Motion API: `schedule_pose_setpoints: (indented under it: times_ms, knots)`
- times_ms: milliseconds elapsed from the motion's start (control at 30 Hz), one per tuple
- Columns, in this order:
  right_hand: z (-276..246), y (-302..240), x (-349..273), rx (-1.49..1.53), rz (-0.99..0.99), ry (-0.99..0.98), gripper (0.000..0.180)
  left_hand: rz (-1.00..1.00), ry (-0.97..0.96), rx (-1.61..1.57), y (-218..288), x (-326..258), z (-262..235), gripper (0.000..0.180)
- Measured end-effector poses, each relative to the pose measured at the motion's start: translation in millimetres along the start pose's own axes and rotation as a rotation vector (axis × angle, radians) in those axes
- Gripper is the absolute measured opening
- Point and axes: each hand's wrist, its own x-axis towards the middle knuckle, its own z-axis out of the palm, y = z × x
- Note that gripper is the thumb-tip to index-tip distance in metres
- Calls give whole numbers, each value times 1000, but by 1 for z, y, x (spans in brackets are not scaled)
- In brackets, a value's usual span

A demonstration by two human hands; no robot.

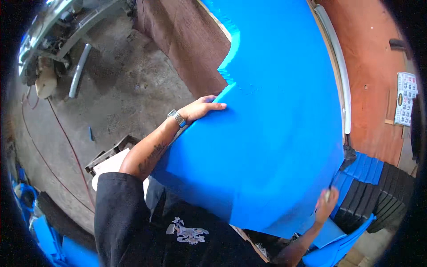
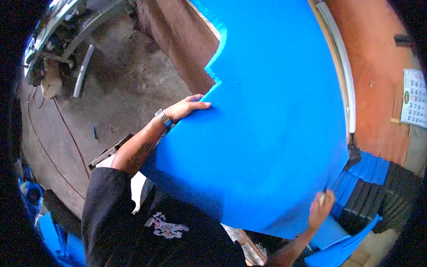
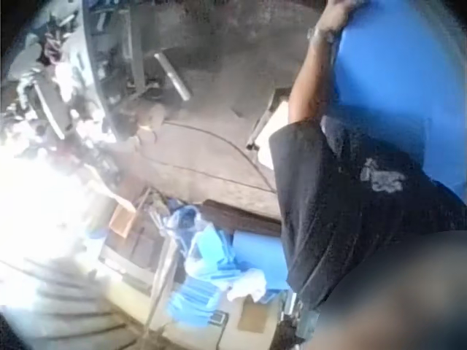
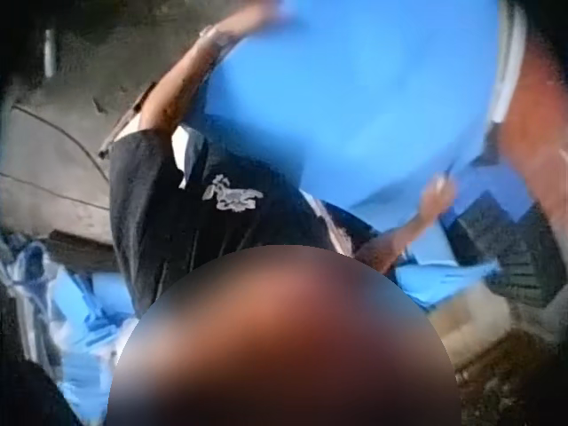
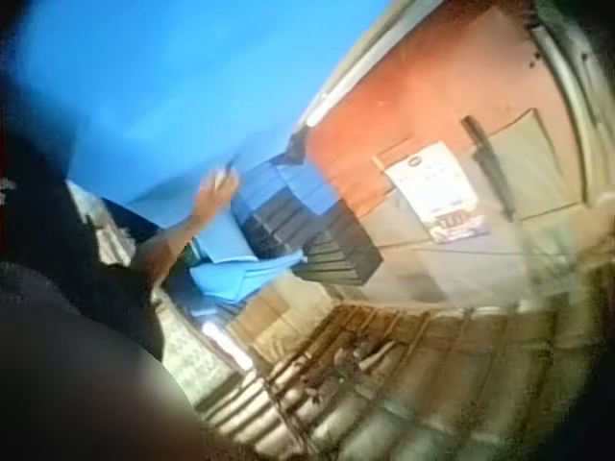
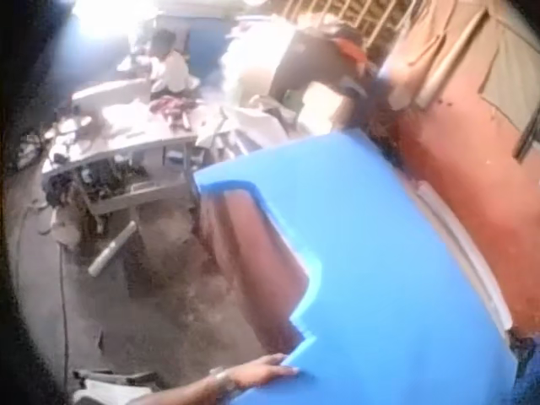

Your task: Cutting a piece of upholstery foam following a plywood template using a utility knife.

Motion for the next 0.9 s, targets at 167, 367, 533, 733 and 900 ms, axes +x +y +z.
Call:
schedule_pose_setpoints:
  times_ms: [167,367,533,733,900]
  knots:
    - [117,-199,79,-334,-902,-504,33,21,110,69,-12,4,-6,71]
    - [204,-309,100,-594,-1237,-695,16,68,111,140,-11,15,-12,71]
    - [249,-326,106,-860,-1164,-786,17,74,100,126,-11,15,-13,70]
    - [270,-343,102,-956,-1165,-764,16,91,103,115,-15,10,-20,69]
    - [295,-338,99,-1073,-1188,-804,16,95,121,160,-18,10,-22,68]
